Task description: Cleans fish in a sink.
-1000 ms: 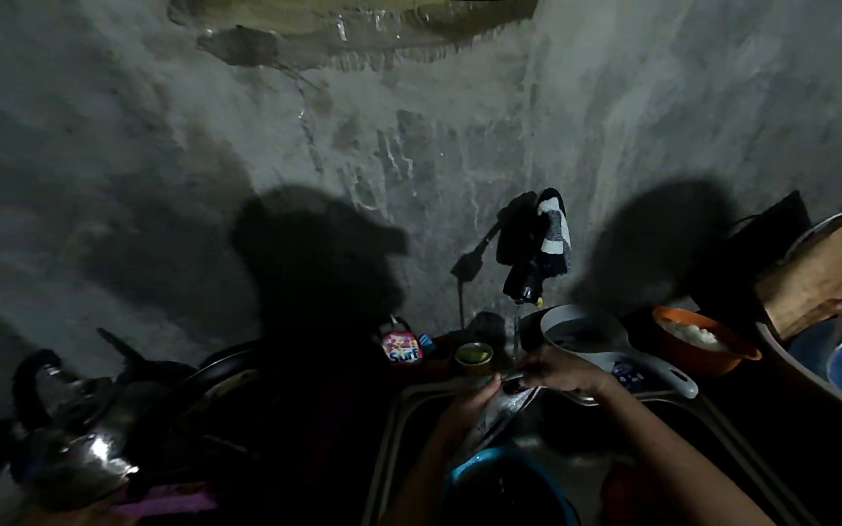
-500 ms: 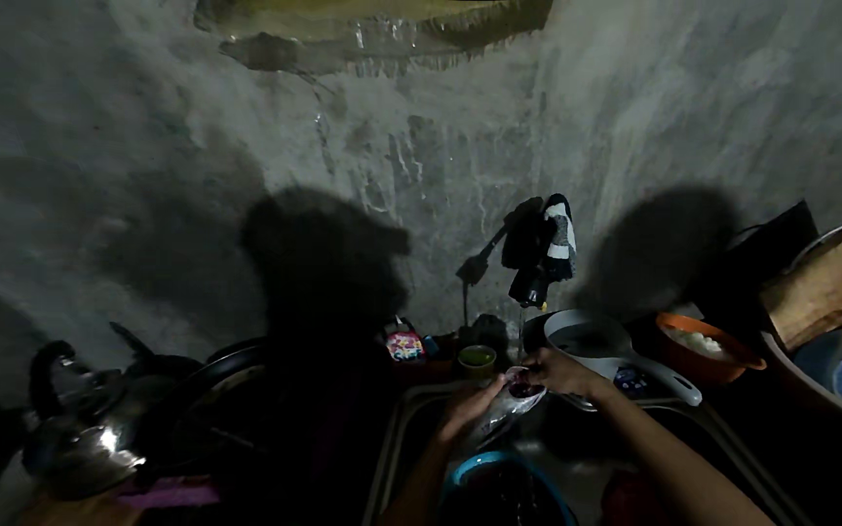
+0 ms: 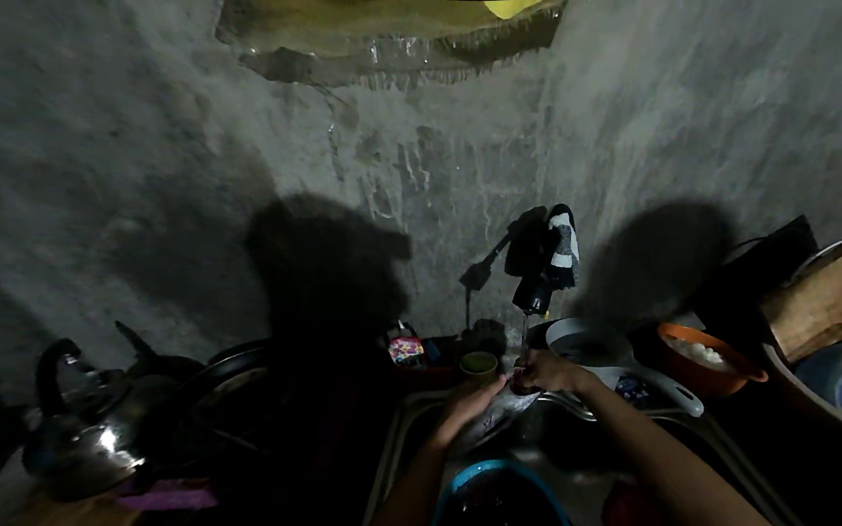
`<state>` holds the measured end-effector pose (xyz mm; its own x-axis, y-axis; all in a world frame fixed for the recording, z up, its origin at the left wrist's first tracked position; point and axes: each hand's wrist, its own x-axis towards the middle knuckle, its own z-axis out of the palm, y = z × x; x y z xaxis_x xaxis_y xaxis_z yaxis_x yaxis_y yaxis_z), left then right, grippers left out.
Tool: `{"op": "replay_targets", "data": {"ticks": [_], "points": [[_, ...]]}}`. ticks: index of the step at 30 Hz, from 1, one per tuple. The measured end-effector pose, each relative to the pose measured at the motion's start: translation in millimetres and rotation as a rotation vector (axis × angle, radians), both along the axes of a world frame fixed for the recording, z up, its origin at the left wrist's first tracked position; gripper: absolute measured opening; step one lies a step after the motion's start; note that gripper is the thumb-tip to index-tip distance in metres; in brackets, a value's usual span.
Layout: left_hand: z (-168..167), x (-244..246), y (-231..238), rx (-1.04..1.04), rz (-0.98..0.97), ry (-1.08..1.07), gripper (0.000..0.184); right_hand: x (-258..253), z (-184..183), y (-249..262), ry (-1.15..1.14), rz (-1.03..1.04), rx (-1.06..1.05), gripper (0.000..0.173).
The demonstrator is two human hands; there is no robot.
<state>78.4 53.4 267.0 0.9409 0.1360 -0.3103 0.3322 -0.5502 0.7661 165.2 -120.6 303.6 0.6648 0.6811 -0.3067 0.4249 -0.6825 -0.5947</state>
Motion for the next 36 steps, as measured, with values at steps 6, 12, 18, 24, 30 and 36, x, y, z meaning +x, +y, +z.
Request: {"op": "replay_targets", "data": {"ticks": [6, 12, 18, 24, 30, 36], "points": [[-4, 3, 0, 0.024, 0.021, -0.010, 0.067, 7, -10, 0, -0.075, 0.021, 0.018, 0.031], [-6, 3, 0, 0.006, 0.064, -0.022, 0.069, 9, -2, -3, -0.026, 0.038, 0.030, 0.029], [0, 2, -2, 0.049, 0.078, -0.024, 0.071, 5, 2, -1, -0.078, -0.008, 0.014, 0.035], [1, -1, -2, 0.035, 0.099, -0.038, 0.069, 4, 12, -2, -0.048, 0.029, 0.003, 0.032], [-2, -1, -2, 0.055, 0.083, -0.060, 0.069, 7, 2, -1, -0.077, 0.015, 0.030, 0.035], [-7, -4, -2, 0.039, 0.112, -0.095, 0.066, 3, 11, -2, -0.095, 0.072, -0.002, 0.029]]}}
